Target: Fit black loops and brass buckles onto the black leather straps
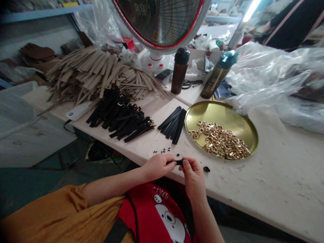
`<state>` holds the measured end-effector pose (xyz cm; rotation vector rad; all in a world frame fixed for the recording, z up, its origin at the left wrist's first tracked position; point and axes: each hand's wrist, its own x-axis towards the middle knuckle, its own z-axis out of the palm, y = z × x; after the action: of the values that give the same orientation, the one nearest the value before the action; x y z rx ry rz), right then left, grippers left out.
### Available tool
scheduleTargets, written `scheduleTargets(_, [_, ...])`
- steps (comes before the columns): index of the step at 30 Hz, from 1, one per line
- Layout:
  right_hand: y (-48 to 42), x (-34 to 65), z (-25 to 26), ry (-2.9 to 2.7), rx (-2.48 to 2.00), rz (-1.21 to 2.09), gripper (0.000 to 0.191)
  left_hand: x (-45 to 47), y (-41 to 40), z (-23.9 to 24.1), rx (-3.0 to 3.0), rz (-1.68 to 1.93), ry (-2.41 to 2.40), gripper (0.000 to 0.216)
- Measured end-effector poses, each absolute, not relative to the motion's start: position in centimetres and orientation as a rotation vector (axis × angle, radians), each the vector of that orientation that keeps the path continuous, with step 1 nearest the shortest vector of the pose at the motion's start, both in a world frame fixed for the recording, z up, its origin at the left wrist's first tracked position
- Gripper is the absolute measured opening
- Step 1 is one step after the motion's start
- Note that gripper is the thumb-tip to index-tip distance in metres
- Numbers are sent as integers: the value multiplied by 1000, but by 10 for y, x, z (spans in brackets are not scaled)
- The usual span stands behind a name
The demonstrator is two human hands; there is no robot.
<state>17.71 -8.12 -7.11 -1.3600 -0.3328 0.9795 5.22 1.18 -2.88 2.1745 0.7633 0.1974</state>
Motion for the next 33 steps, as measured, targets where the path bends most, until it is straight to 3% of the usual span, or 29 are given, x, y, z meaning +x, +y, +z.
scheduleTargets(11, [-80, 164, -77, -5, -1081, 1151, 23, 52, 1, -31, 2165, 213, 744, 24])
scheduleTargets(19, [-86, 166, -72, -415, -1549, 787, 23, 52, 4, -36, 2126, 198, 763, 26])
scheduleTargets(27, [-87, 167, -81, -427, -1515, 1030, 25, 52, 3, -43, 2186, 125, 820, 28])
scheduleTargets(33, [-81, 174, -77, -162, -1229, 1138, 27, 55, 7, -40, 2027, 139, 711, 31])
